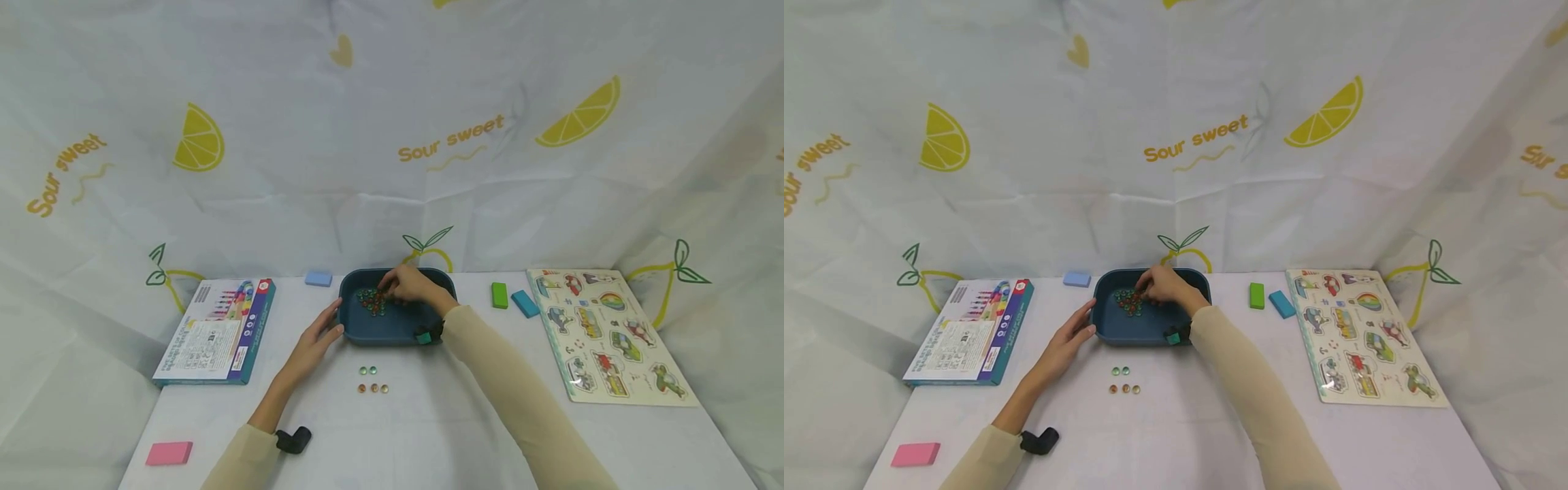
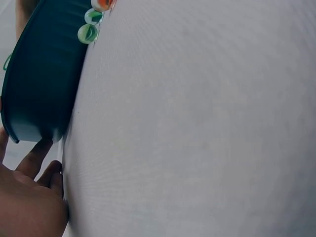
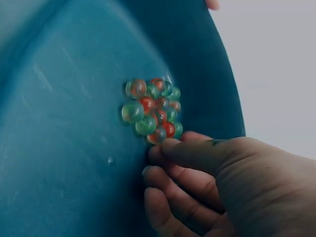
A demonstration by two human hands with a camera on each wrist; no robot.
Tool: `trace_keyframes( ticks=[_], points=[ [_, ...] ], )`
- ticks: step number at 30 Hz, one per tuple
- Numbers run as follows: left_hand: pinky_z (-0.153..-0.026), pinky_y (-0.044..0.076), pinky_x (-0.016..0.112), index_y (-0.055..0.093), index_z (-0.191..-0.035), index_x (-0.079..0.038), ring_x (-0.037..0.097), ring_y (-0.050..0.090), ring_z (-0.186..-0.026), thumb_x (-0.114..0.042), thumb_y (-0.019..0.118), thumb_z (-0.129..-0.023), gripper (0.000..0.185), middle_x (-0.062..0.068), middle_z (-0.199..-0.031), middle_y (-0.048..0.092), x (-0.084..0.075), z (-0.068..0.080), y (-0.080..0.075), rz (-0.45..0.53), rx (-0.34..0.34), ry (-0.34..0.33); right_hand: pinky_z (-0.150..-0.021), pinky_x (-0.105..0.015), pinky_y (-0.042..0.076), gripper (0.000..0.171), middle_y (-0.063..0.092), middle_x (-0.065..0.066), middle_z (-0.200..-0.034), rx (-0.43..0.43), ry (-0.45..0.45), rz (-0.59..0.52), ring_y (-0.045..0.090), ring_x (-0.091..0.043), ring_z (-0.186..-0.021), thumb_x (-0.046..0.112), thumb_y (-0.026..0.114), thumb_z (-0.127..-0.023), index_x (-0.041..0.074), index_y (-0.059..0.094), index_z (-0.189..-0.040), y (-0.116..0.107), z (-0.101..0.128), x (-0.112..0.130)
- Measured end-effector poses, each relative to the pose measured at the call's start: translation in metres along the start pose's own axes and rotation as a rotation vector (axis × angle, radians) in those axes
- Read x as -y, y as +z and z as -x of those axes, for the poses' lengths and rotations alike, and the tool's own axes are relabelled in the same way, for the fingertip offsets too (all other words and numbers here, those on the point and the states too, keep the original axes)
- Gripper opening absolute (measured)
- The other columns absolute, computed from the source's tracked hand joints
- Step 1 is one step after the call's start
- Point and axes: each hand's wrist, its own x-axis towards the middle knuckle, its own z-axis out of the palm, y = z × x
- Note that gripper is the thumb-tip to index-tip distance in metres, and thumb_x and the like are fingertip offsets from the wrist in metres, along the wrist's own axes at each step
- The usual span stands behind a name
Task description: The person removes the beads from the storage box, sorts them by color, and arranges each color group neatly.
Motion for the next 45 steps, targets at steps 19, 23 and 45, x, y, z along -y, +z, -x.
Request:
trace_keyframes(
  ticks=[19,23,45],
  points=[
    [-0.131,0.032,0.054,0.037,-0.165,-0.034,0.034,0.031,-0.163,-0.033,0.057,-0.11,0.058,0.004,-0.176,0.032,0.001,-0.002,0.0,-0.014,-0.006,-0.003,-0.056,-0.027,0.06,0.014,0.082,-0.01,-0.093,-0.004,0.012,0.038,0.069,-0.012,-0.062,0.013,0.077,-0.097,0.006,0.078,-0.109,0.006,0.006,0.002],
    [-0.131,0.031,0.054,0.037,-0.165,-0.033,0.034,0.031,-0.163,-0.034,0.058,-0.11,0.058,0.005,-0.176,0.032,0.003,-0.002,0.001,-0.019,-0.012,-0.002,-0.058,-0.027,0.059,0.017,0.079,-0.012,-0.095,-0.012,-0.043,-0.044,0.071,-0.022,-0.065,0.014,0.075,-0.099,0.003,0.077,-0.113,-0.002,0.02,0.01],
    [-0.132,0.031,0.053,0.037,-0.165,-0.035,0.033,0.03,-0.164,-0.035,0.058,-0.11,0.059,0.002,-0.176,0.032,0.002,-0.002,0.0,-0.013,-0.008,0.007,-0.069,-0.017,0.057,0.008,0.078,0.001,-0.095,0.045,-0.235,-0.152,0.062,0.002,-0.075,0.008,0.079,-0.095,0.011,0.08,-0.103,0.091,0.149,0.007]
  ],
)
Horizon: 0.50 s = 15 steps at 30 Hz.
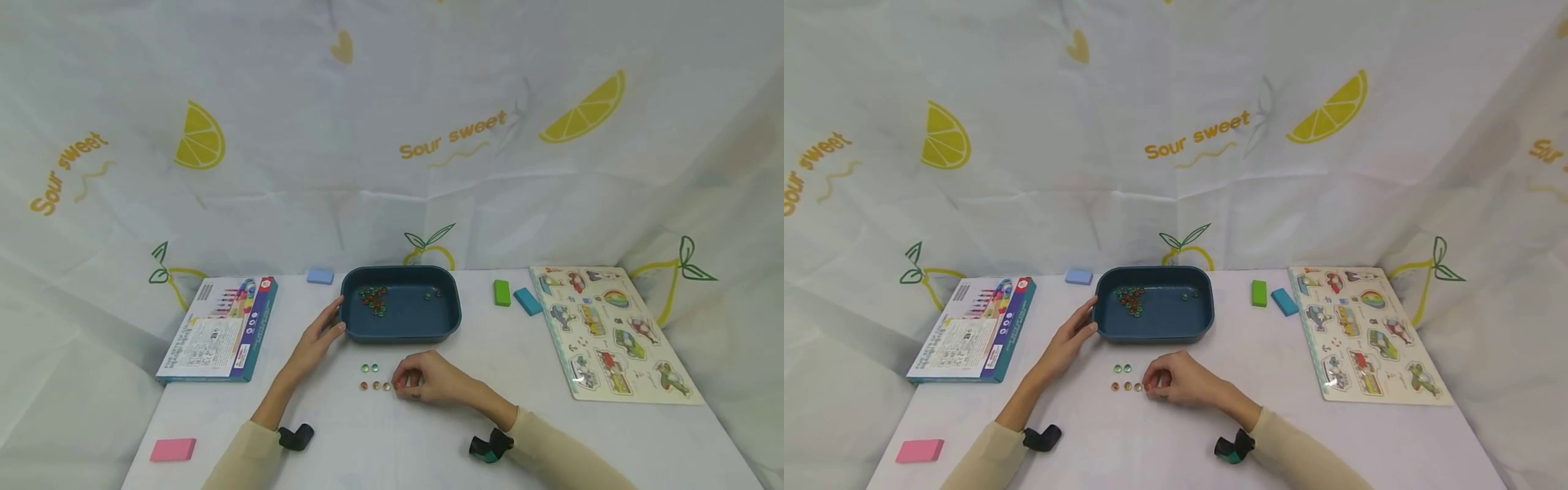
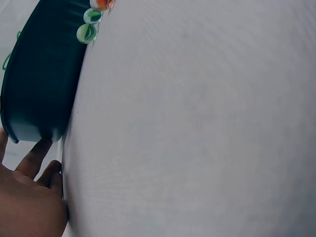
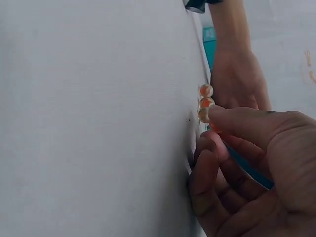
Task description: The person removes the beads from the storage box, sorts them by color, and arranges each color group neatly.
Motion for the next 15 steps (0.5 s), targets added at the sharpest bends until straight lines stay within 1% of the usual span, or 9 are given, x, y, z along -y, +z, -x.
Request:
trace_keyframes(
  ticks=[3,9,13,15],
  points=[
    [-0.131,0.031,0.054,0.037,-0.165,-0.035,0.033,0.031,-0.163,-0.033,0.057,-0.11,0.058,0.003,-0.176,0.032,-0.001,0.0,0.0,0.003,-0.002,0.0,-0.069,-0.016,0.056,0.009,0.077,0.003,-0.093,-0.011,0.005,0.017,0.06,0.003,-0.074,0.008,0.08,-0.094,0.013,0.08,-0.102,0.004,0.001,-0.002],
    [-0.131,0.031,0.054,0.036,-0.165,-0.035,0.033,0.03,-0.164,-0.034,0.057,-0.11,0.058,0.003,-0.176,0.031,-0.001,0.0,0.001,0.008,0.006,-0.001,-0.064,-0.015,0.052,0.011,0.073,0.003,-0.091,-0.03,0.014,0.076,0.054,0.006,-0.07,0.009,0.081,-0.093,0.014,0.08,-0.104,0.006,0.001,-0.001],
    [-0.131,0.032,0.053,0.037,-0.165,-0.034,0.032,0.03,-0.164,-0.033,0.057,-0.111,0.058,0.003,-0.176,0.031,-0.001,0.0,0.001,0.008,0.002,-0.01,-0.066,-0.016,0.053,0.018,0.071,0.005,-0.09,-0.023,0.03,0.063,0.055,0.006,-0.07,0.011,0.082,-0.093,0.012,0.078,-0.11,0.002,0.001,0.002],
    [-0.131,0.032,0.053,0.037,-0.165,-0.034,0.032,0.03,-0.164,-0.034,0.057,-0.11,0.058,0.004,-0.176,0.032,-0.001,0.0,0.001,0.006,-0.001,-0.009,-0.068,-0.017,0.054,0.021,0.072,0.005,-0.089,-0.025,0.031,0.04,0.058,0.004,-0.072,0.013,0.082,-0.093,0.01,0.077,-0.114,-0.006,0.0,0.005]
  ],
)
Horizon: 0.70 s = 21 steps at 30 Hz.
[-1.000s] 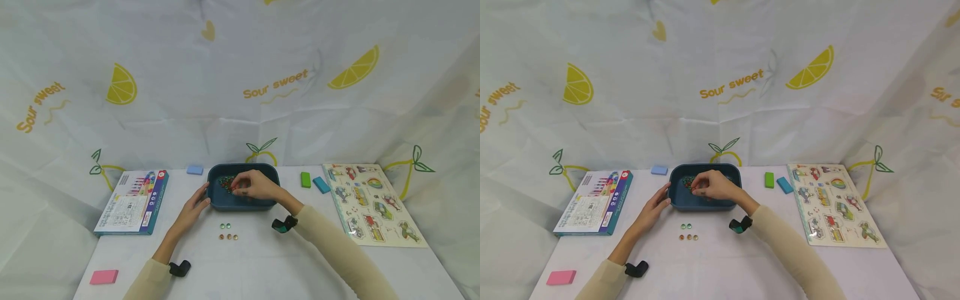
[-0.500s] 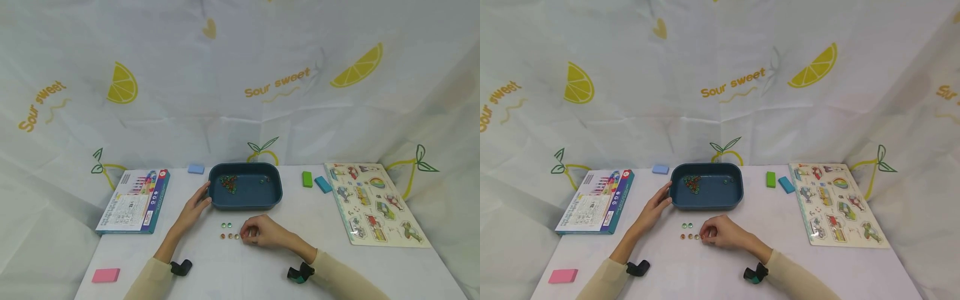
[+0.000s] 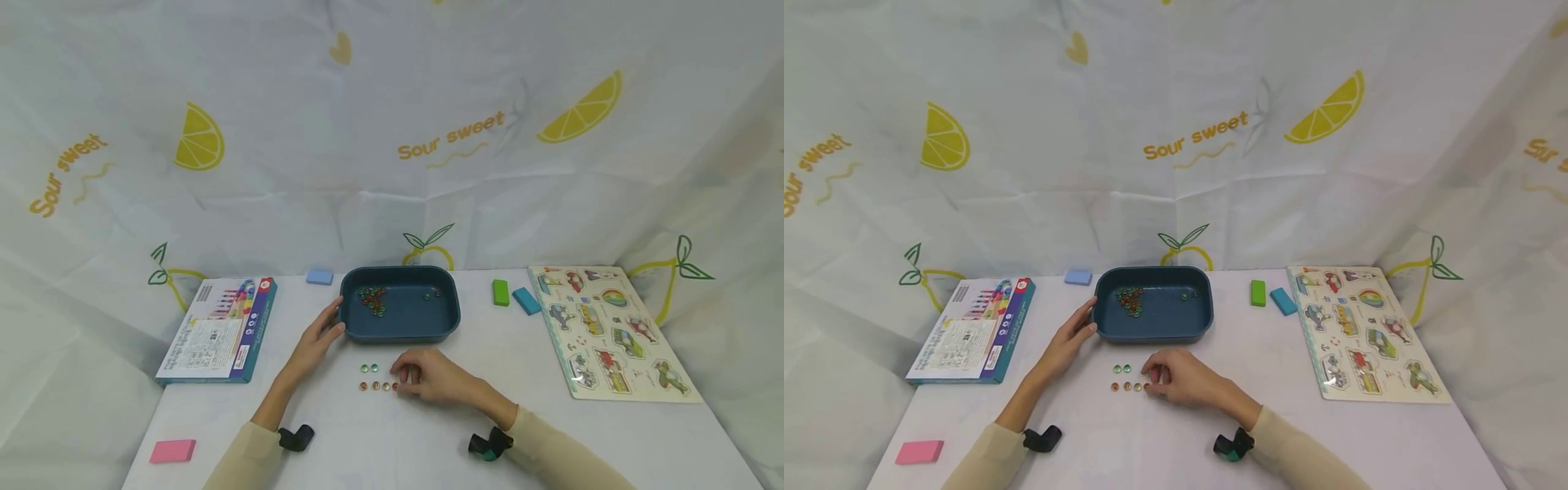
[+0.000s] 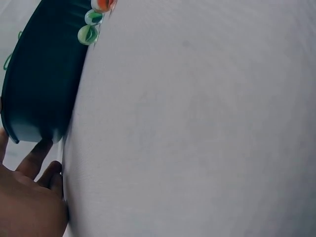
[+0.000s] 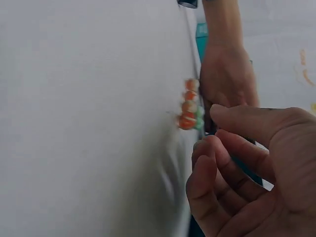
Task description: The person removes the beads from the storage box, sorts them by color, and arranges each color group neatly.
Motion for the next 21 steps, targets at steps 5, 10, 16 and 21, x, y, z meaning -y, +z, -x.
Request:
trace_keyframes(
  ticks=[5,10,16,21],
  points=[
    [-0.13,0.033,0.055,0.037,-0.165,-0.033,0.034,0.03,-0.164,-0.035,0.058,-0.11,0.059,0.005,-0.176,0.032,0.001,0.001,0.001,0.005,-0.005,0.004,-0.06,-0.023,0.055,0.022,0.075,-0.009,-0.088,-0.036,0.005,-0.135,0.067,-0.018,-0.07,0.017,0.077,-0.098,0.004,0.077,-0.116,-0.038,-0.014,0.011],
    [-0.129,0.034,0.055,0.037,-0.165,-0.034,0.034,0.031,-0.163,-0.036,0.057,-0.11,0.059,0.005,-0.176,0.032,0.003,0.002,0.002,-0.005,-0.001,-0.006,-0.053,-0.031,0.055,0.019,0.074,-0.023,-0.089,-0.113,0.004,-0.143,0.065,-0.027,-0.059,0.018,0.073,-0.101,0.007,0.076,-0.117,-0.079,-0.048,0.018],
    [-0.129,0.036,0.053,0.036,-0.165,-0.035,0.033,0.031,-0.163,-0.037,0.057,-0.11,0.059,0.003,-0.176,0.031,0.003,0.002,0.002,0.003,-0.004,0.001,-0.059,-0.026,0.055,0.027,0.078,-0.021,-0.099,-0.096,0.064,0.05,0.072,-0.03,-0.069,0.016,0.072,-0.102,0.002,0.074,-0.124,-0.097,-0.098,0.003],
    [-0.129,0.035,0.053,0.035,-0.165,-0.037,0.034,0.03,-0.163,-0.04,0.057,-0.11,0.06,0.003,-0.176,0.03,0.002,0.002,0.001,0.001,0.001,0.005,-0.061,-0.026,0.058,0.027,0.08,-0.018,-0.103,-0.054,0.123,0.12,0.073,-0.021,-0.07,0.01,0.071,-0.101,-0.001,0.073,-0.125,-0.094,-0.124,-0.017]
  ],
)
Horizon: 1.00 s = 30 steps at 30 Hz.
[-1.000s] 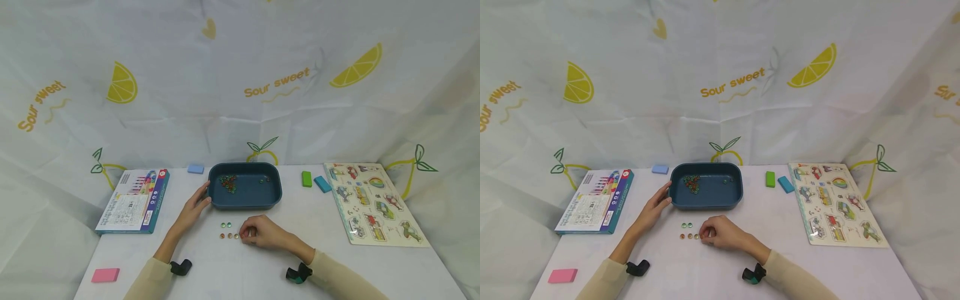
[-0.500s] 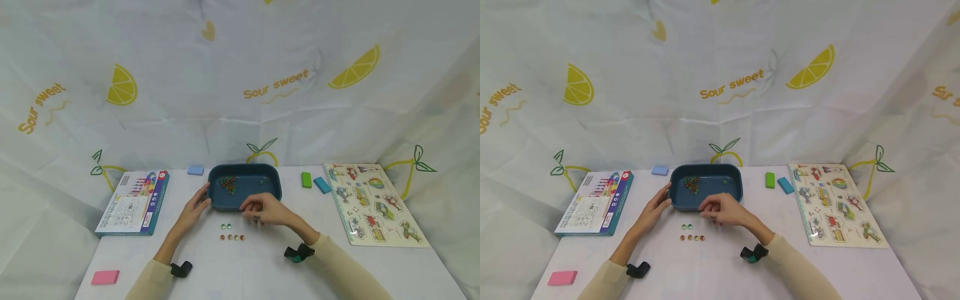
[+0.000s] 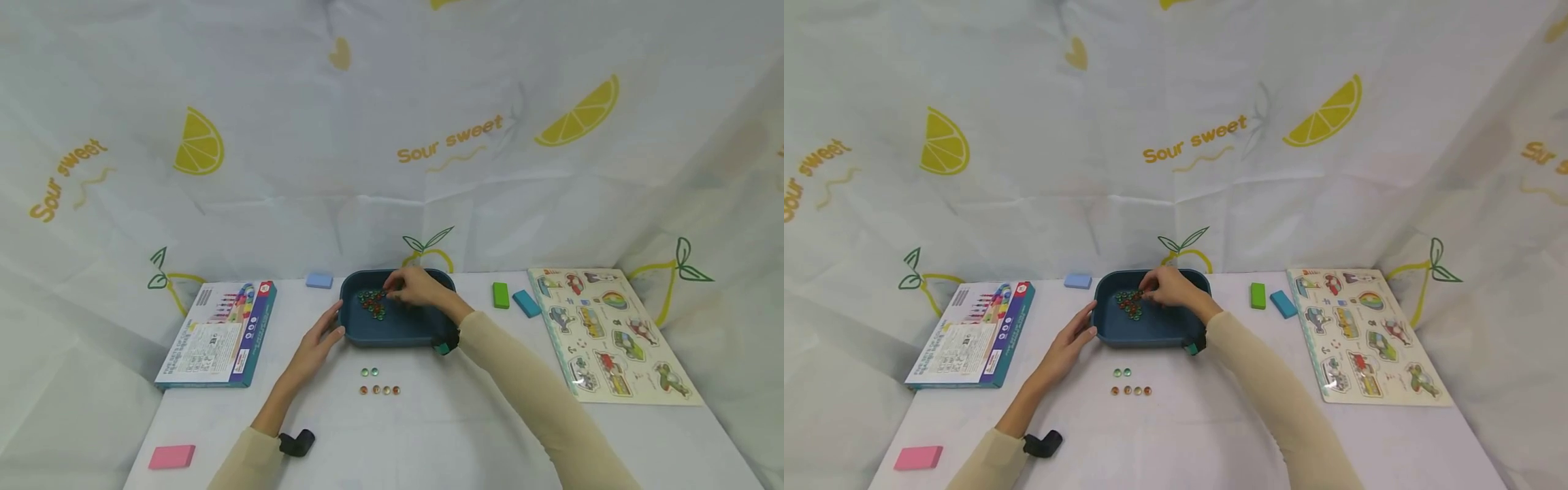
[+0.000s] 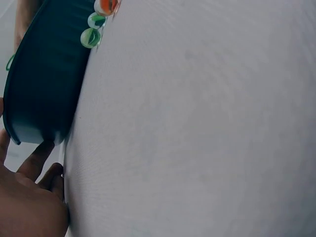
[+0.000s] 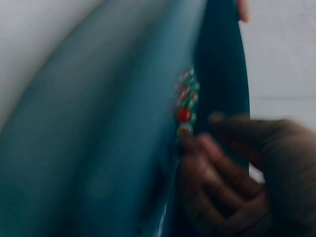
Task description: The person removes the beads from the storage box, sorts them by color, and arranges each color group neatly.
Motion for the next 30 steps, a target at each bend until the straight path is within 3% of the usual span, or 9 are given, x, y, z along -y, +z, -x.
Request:
trace_keyframes(
  ticks=[3,8,15,21,25,30],
  points=[
    [-0.13,0.034,0.054,0.035,-0.165,-0.037,0.034,0.031,-0.163,-0.039,0.057,-0.11,0.059,0.004,-0.176,0.031,0.0,0.001,-0.001,-0.007,-0.002,0.001,-0.06,-0.026,0.059,0.031,0.081,-0.017,-0.105,0.01,0.018,0.036,0.073,-0.015,-0.069,0.007,0.072,-0.1,-0.002,0.072,-0.129,0.004,-0.009,-0.001],
    [-0.13,0.034,0.054,0.036,-0.165,-0.036,0.033,0.031,-0.163,-0.037,0.057,-0.11,0.058,0.004,-0.175,0.032,-0.002,0.001,-0.002,-0.008,-0.006,0.007,-0.054,-0.026,0.059,0.036,0.081,-0.018,-0.099,0.037,0.049,0.066,0.073,-0.017,-0.065,0.005,0.072,-0.098,-0.004,0.069,-0.133,0.009,-0.018,0.002],
    [-0.129,0.035,0.055,0.036,-0.165,-0.035,0.034,0.031,-0.163,-0.036,0.058,-0.11,0.059,0.005,-0.175,0.032,-0.001,0.001,-0.001,0.0,-0.003,0.015,-0.053,-0.026,0.057,0.019,0.08,-0.015,-0.084,0.019,0.066,0.123,0.067,-0.015,-0.056,0.005,0.074,-0.097,-0.003,0.077,-0.114,0.015,-0.02,0.004],
    [-0.129,0.035,0.055,0.037,-0.165,-0.035,0.034,0.031,-0.163,-0.032,0.058,-0.11,0.058,0.005,-0.175,0.033,-0.001,-0.001,-0.002,0.007,-0.003,0.015,-0.053,-0.026,0.058,0.019,0.079,-0.013,-0.085,0.015,0.079,0.138,0.067,-0.013,-0.055,0.007,0.077,-0.096,0.0,0.078,-0.113,0.018,-0.023,0.001],
    [-0.13,0.034,0.055,0.036,-0.165,-0.035,0.034,0.03,-0.163,-0.036,0.058,-0.11,0.059,0.006,-0.175,0.032,0.0,-0.001,-0.002,0.008,0.0,0.011,-0.054,-0.027,0.059,0.018,0.079,-0.013,-0.088,0.022,0.076,0.117,0.068,-0.014,-0.057,0.007,0.075,-0.096,0.0,0.077,-0.112,0.016,-0.021,-0.001],
    [-0.13,0.034,0.056,0.036,-0.165,-0.037,0.034,0.031,-0.163,-0.037,0.058,-0.11,0.059,0.004,-0.175,0.032,0.001,0.0,-0.001,0.003,0.002,0.006,-0.058,-0.03,0.062,0.014,0.077,-0.012,-0.093,0.021,0.044,-0.012,0.068,-0.013,-0.058,0.011,0.073,-0.098,0.003,0.074,-0.109,0.007,-0.008,0.001]
  ],
)
